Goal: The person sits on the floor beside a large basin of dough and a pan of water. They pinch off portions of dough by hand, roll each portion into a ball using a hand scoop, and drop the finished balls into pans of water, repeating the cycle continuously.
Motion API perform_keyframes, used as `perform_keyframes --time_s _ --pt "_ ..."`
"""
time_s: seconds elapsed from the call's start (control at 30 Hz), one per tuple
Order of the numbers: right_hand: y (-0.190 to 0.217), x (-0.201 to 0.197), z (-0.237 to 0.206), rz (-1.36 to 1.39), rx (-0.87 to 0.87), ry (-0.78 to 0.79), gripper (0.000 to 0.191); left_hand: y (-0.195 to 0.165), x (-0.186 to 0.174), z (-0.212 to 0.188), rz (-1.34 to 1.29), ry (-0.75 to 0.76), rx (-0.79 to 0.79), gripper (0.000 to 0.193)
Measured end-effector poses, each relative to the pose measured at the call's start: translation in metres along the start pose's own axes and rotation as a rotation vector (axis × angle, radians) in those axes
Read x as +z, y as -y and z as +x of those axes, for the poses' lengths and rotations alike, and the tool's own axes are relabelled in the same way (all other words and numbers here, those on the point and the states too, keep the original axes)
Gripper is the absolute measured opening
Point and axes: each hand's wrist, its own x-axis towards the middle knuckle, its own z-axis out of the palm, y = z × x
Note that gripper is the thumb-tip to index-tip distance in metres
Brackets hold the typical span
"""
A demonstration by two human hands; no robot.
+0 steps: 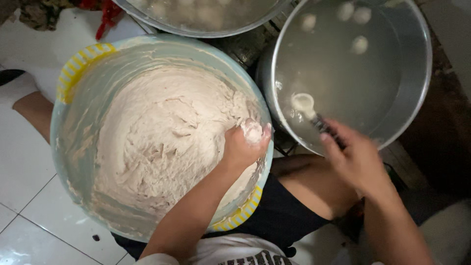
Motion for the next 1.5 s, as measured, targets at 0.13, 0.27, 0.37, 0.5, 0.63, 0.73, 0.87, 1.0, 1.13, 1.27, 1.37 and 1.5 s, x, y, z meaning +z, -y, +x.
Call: perform_keyframes --time_s 0.13,0.27,0.37,0.5,0.63,0.73,0.87,1.0,1.13,1.27,1.37,1.5 --pt "0.008 0.015 -0.022 0.159 -0.058 0.151 0.047 0.004 0.006 -0.006 -0.123 0.007 0.109 0.026" --pt "0.015 0.031 -0.030 0.175 -0.369 0.105 0.047 0.003 0.013 -0.007 0.027 0.032 0.130 0.017" --pt "0.011 0.033 -0.025 0.498 -0.162 0.314 0.046 -0.002 0.011 -0.004 0.134 0.135 -0.045 0.015" --pt "-0.002 0.024 -0.016 0.609 0.078 0.442 0.047 -0.009 -0.001 0.004 0.309 0.122 -0.044 0.027" --pt "-0.006 0.012 -0.008 0.416 0.005 0.216 0.051 -0.016 -0.006 0.004 0.357 -0.015 0.049 0.030" --pt "-0.001 0.004 0.002 0.129 -0.047 0.034 0.051 -0.014 -0.005 0.001 0.139 -0.034 0.096 0.027" --pt "0.004 -0.002 0.005 0.063 -0.128 -0.115 0.045 -0.001 -0.004 -0.001 0.035 0.001 0.129 0.012" --pt "0.005 0.005 -0.012 0.256 0.118 0.081 0.042 0.005 0.003 -0.009 -0.053 -0.031 0.037 0.020" --pt "0.006 0.026 -0.029 0.255 -0.210 0.126 0.047 0.006 0.006 -0.010 -0.157 -0.012 0.174 0.024" --pt "0.000 0.042 -0.032 0.284 -0.441 0.097 0.043 -0.001 0.006 -0.007 -0.050 0.039 0.091 0.018" --pt "-0.009 0.046 -0.026 0.530 -0.096 0.378 0.046 -0.010 0.001 -0.006 0.046 0.161 -0.085 0.026" --pt "-0.011 0.050 -0.018 0.828 0.016 0.577 0.045 -0.008 -0.026 0.015 0.375 0.420 -0.295 0.063"
